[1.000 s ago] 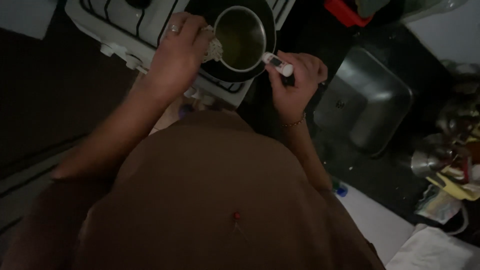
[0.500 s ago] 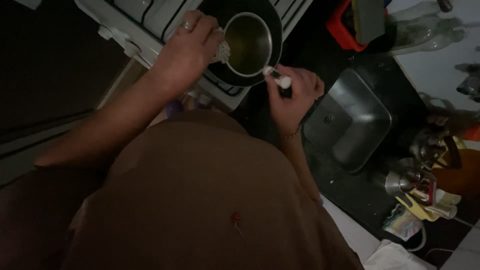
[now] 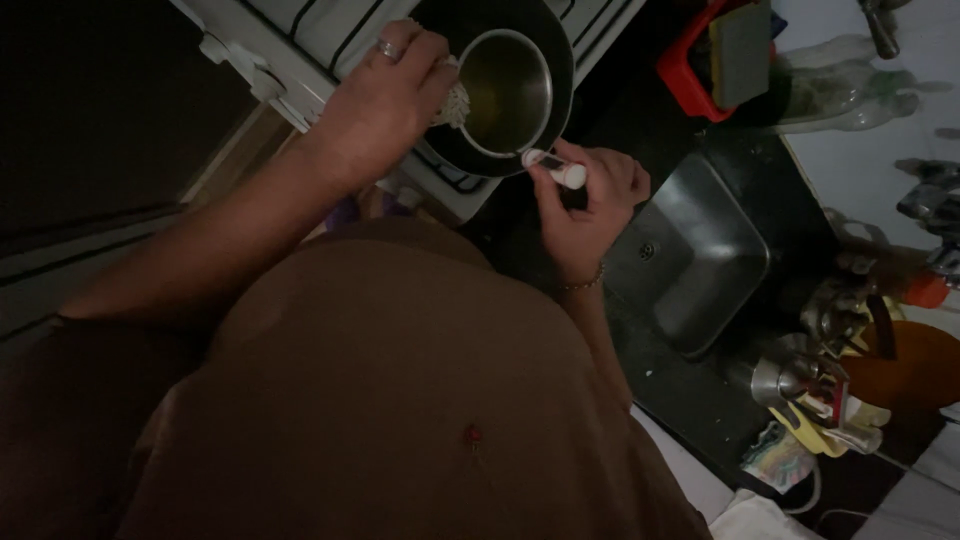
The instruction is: Checking the temperature of melted wax in a pot using a digital thermometer.
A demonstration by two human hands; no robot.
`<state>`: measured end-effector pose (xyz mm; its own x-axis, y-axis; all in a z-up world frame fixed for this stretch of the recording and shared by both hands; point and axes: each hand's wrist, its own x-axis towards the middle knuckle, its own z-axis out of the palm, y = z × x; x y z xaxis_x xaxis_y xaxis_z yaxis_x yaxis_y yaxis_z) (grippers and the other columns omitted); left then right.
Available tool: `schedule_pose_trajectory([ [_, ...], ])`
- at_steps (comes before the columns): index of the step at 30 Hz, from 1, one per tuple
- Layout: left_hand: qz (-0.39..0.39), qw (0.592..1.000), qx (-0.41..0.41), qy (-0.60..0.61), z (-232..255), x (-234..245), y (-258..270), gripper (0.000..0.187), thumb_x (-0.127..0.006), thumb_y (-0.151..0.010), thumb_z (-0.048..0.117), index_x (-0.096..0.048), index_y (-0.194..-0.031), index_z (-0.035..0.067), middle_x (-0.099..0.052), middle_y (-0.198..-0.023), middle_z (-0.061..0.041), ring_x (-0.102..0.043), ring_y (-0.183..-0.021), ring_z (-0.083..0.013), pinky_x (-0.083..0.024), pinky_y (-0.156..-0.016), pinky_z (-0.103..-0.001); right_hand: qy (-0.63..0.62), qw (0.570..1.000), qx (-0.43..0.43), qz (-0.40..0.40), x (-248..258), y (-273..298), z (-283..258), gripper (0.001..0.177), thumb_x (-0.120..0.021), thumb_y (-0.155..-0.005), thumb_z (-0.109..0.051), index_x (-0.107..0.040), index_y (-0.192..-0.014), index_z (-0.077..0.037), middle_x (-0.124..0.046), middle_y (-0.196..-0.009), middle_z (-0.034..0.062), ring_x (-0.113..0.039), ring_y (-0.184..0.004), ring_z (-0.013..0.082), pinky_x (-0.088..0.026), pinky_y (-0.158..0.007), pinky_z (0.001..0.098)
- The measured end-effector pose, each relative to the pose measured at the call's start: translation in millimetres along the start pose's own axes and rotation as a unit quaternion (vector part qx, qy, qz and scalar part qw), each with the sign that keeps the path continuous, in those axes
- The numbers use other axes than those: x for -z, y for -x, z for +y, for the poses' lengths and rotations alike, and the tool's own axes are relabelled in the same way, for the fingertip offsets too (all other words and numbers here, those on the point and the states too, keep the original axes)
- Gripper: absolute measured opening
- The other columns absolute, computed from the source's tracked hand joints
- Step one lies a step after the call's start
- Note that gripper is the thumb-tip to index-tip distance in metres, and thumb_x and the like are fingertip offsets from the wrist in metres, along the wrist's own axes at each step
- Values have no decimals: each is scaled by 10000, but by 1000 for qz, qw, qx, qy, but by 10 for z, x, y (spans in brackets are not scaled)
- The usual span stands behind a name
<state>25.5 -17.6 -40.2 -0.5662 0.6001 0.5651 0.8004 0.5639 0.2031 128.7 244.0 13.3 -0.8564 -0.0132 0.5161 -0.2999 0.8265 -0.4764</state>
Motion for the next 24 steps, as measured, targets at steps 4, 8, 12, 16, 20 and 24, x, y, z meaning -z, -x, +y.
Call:
schedule_pose_trajectory([
  [4, -7, 1000, 6, -17, 12, 22, -4, 451, -748, -851, -24, -692, -1298, -21, -564, -1371, -156, -522, -1297, -336, -586, -969, -381, -26, 998, -29, 45, -44, 24, 103, 272, -926, -922, -159, -767, -1139, -114, -717, -1090, 27, -651, -1067, 205, -380, -1078, 388],
  [8, -22, 1000, 6, -20, -12, -29, 7, 424, -753, -864, -17, -693, -1284, -21, -569, -1374, -169, -523, -1293, -340, -575, -947, -374, 22, 999, 3, 23, -50, -7, 6, 296, -946, -835, -152, -779, -1073, -105, -695, -1023, 40, -637, -1020, 230, -332, -1084, 414],
  [12, -14, 1000, 10, -18, 4, 33, -14, 453, -754, -828, 0, -697, -1277, -7, -571, -1373, -148, -523, -1303, -331, -579, -966, -379, -41, 998, -39, 8, -53, 2, 27, 261, -914, -930, -162, -769, -1141, -111, -706, -1078, 13, -653, -1064, 202, -381, -1103, 384],
  [16, -19, 999, 12, -25, 5, 16, 6, 425, -749, -849, -11, -692, -1271, -21, -570, -1374, -150, -517, -1296, -332, -586, -964, -364, 18, 998, -5, 55, -125, 10, 137, 276, -933, -900, -171, -777, -1120, -117, -719, -1053, 21, -646, -1049, 201, -351, -1088, 396],
  [20, -29, 999, 18, 4, -10, 32, 18, 417, -759, -888, -11, -692, -1300, -29, -569, -1371, -160, -519, -1306, -326, -581, -930, -377, -11, 1000, -14, -4, -2, -28, -62, 314, -925, -858, -175, -760, -1118, -117, -692, -1028, 26, -639, -1037, 209, -339, -1088, 423],
  [24, -9, 1000, 17, -14, 6, 23, 57, 435, -752, -875, -3, -690, -1305, -22, -564, -1376, -151, -516, -1317, -337, -591, -984, -384, 22, 1000, -17, 11, -49, -3, 71, 293, -917, -921, -156, -757, -1164, -124, -720, -1098, 20, -650, -1095, 202, -363, -1101, 398],
])
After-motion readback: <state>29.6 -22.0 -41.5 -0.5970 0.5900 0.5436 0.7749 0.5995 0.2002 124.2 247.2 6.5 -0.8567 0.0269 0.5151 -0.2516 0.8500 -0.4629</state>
